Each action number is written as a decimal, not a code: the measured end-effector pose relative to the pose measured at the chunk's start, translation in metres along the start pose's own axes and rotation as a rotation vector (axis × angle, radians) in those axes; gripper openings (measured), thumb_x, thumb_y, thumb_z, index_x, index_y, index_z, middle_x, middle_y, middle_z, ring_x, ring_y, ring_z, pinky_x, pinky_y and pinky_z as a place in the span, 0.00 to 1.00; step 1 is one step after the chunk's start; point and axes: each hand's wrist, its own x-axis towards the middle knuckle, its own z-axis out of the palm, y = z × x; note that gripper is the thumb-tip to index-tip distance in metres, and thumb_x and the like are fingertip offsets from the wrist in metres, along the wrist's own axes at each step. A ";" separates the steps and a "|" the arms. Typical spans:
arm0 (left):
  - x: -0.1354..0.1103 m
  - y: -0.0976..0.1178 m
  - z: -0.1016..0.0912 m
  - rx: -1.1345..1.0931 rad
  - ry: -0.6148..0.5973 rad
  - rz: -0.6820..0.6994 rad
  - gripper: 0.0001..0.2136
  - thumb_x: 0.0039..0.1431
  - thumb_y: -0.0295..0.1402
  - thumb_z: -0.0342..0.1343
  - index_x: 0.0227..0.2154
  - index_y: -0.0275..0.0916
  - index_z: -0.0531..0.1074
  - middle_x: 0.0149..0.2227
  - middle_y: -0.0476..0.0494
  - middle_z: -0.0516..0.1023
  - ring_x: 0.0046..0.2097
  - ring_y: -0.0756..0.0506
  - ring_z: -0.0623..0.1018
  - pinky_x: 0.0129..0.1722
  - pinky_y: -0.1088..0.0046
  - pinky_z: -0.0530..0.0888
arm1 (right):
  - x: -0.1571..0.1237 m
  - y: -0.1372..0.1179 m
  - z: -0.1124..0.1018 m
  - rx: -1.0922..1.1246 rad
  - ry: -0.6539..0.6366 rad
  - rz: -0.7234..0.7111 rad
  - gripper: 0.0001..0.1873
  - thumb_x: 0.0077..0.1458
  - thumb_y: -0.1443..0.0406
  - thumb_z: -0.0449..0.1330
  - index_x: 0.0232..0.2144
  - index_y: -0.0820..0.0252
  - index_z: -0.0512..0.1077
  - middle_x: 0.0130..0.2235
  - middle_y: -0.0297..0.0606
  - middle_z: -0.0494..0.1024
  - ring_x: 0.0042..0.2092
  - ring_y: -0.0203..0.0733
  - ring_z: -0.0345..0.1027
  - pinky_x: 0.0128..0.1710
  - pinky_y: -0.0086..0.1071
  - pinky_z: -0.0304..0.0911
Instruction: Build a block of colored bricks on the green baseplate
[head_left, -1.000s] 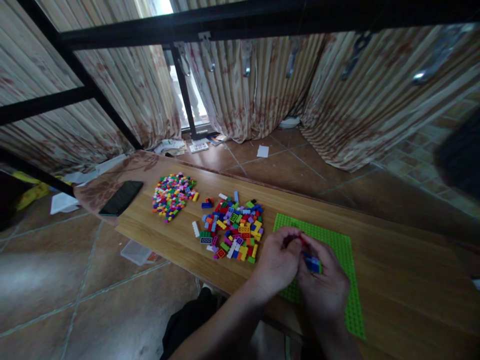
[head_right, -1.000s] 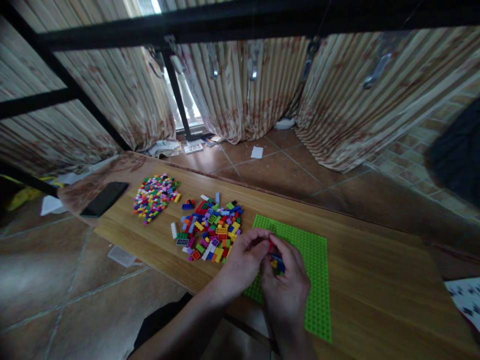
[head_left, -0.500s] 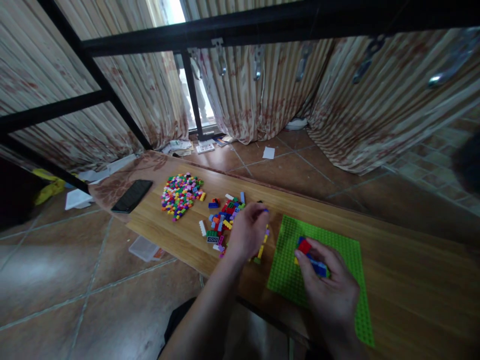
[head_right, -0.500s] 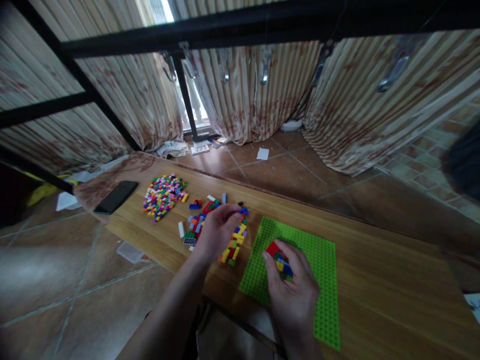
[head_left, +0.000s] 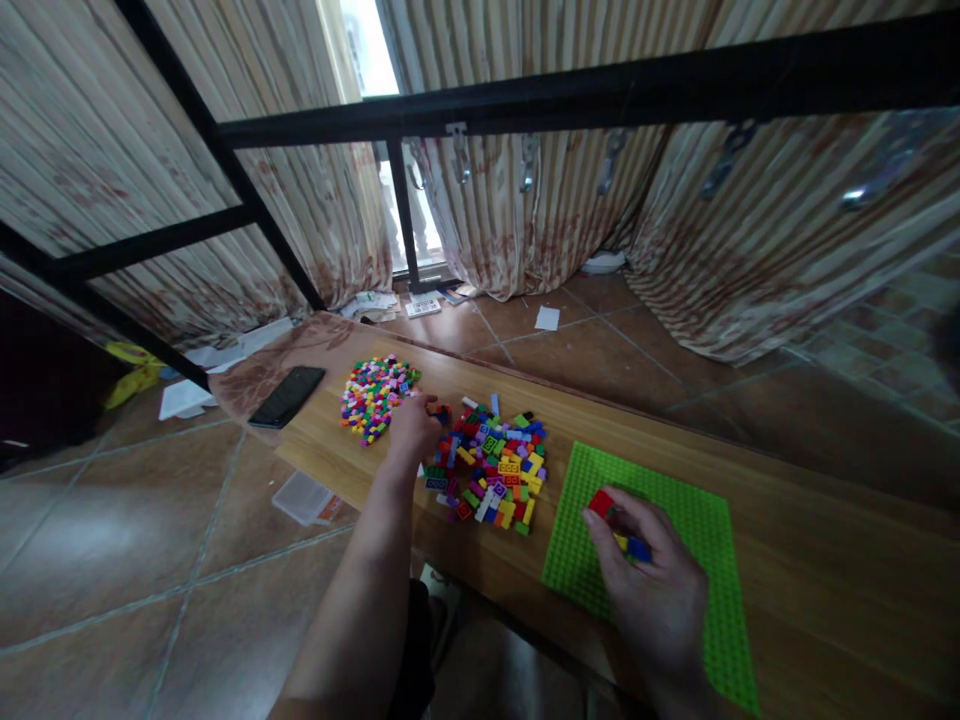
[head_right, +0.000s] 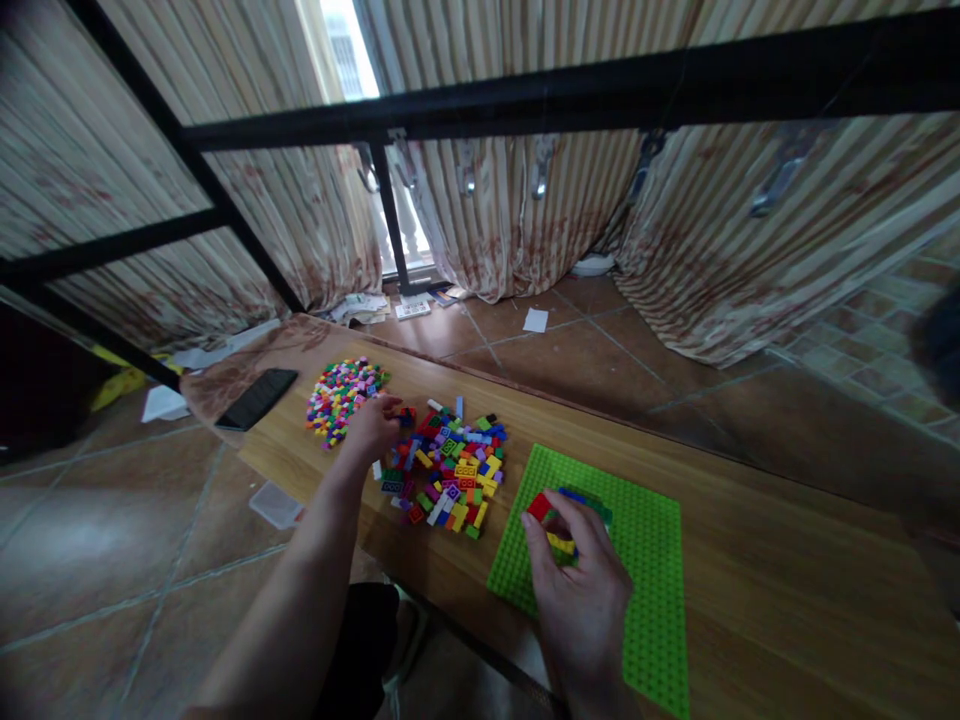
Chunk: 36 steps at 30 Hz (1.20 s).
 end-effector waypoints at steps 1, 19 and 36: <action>0.001 0.001 0.002 0.010 -0.019 0.021 0.21 0.46 0.22 0.55 0.46 0.36 0.77 0.44 0.35 0.79 0.46 0.39 0.77 0.47 0.67 0.69 | 0.000 0.000 0.000 -0.004 -0.001 -0.001 0.15 0.54 0.58 0.63 0.42 0.59 0.75 0.38 0.38 0.78 0.35 0.38 0.73 0.37 0.33 0.68; -0.016 0.016 -0.012 -0.124 -0.198 0.210 0.15 0.51 0.29 0.56 0.42 0.37 0.79 0.33 0.45 0.80 0.32 0.48 0.75 0.30 0.76 0.68 | -0.001 0.004 0.006 -0.012 -0.026 0.000 0.14 0.55 0.58 0.63 0.42 0.57 0.75 0.38 0.37 0.78 0.35 0.39 0.72 0.38 0.34 0.67; -0.054 0.045 -0.014 0.000 -0.343 0.497 0.19 0.51 0.23 0.54 0.44 0.42 0.79 0.42 0.42 0.76 0.40 0.45 0.77 0.43 0.70 0.73 | -0.002 0.000 0.059 -0.093 -0.324 -0.159 0.14 0.59 0.64 0.57 0.47 0.57 0.73 0.40 0.40 0.78 0.44 0.47 0.70 0.47 0.42 0.66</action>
